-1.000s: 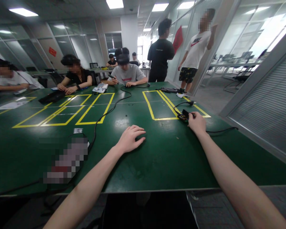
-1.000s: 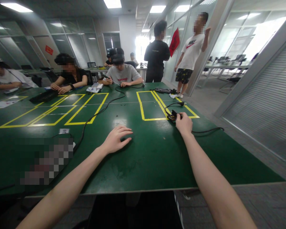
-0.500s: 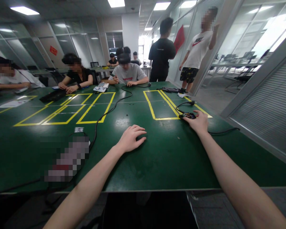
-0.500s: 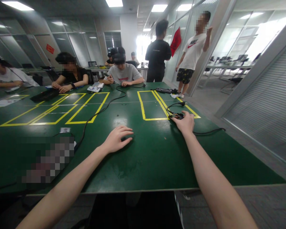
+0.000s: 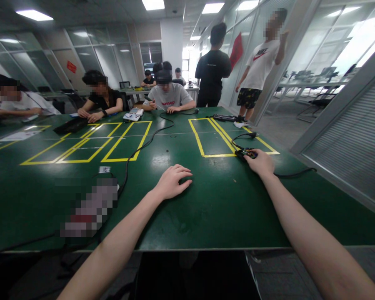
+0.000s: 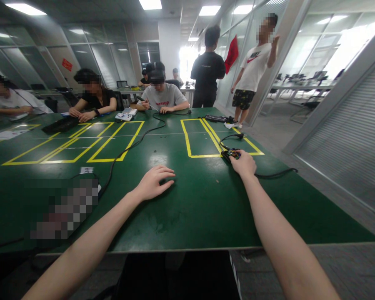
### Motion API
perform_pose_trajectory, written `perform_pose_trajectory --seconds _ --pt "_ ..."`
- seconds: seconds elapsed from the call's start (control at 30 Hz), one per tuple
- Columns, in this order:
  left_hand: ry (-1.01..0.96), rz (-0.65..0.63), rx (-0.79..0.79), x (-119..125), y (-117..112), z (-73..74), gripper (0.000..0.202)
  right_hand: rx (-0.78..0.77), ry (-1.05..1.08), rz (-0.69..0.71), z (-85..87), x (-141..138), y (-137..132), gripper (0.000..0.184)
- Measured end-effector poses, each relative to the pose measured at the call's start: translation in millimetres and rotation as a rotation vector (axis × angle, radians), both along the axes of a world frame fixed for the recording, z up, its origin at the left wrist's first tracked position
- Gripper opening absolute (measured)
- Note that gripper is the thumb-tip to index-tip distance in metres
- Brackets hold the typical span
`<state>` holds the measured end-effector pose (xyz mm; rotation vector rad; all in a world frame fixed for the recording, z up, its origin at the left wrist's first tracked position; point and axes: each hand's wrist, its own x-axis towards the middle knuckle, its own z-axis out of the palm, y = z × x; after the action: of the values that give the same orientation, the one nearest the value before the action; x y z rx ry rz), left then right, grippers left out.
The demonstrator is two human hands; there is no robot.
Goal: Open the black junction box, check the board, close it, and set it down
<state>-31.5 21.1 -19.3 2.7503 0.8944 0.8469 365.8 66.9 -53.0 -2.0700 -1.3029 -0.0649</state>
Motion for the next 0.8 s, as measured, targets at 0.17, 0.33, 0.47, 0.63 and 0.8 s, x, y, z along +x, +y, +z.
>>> perform_pose_trajectory --seconds 0.17,0.33,0.47,0.63,0.8 --pt "0.002 0.002 -0.001 1 0 -0.3 0.019 -0.107 0.028 0.083 18.7 -33 -6 0.041" --pt "-0.021 0.003 -0.007 4 -1 2.1 0.03 -0.092 0.094 0.616 24.7 -90 -23 0.037" --pt "-0.059 -0.037 -0.021 6 -6 5.6 0.042 -0.178 0.258 1.251 26.3 -147 -48 0.039" --pt "0.015 -0.043 -0.123 7 -9 6.5 0.045 -0.112 0.251 1.438 26.0 -175 -62 0.033" --pt "0.072 0.006 -0.105 4 -6 6.6 0.061 0.007 0.199 1.334 22.5 -167 -57 0.03"
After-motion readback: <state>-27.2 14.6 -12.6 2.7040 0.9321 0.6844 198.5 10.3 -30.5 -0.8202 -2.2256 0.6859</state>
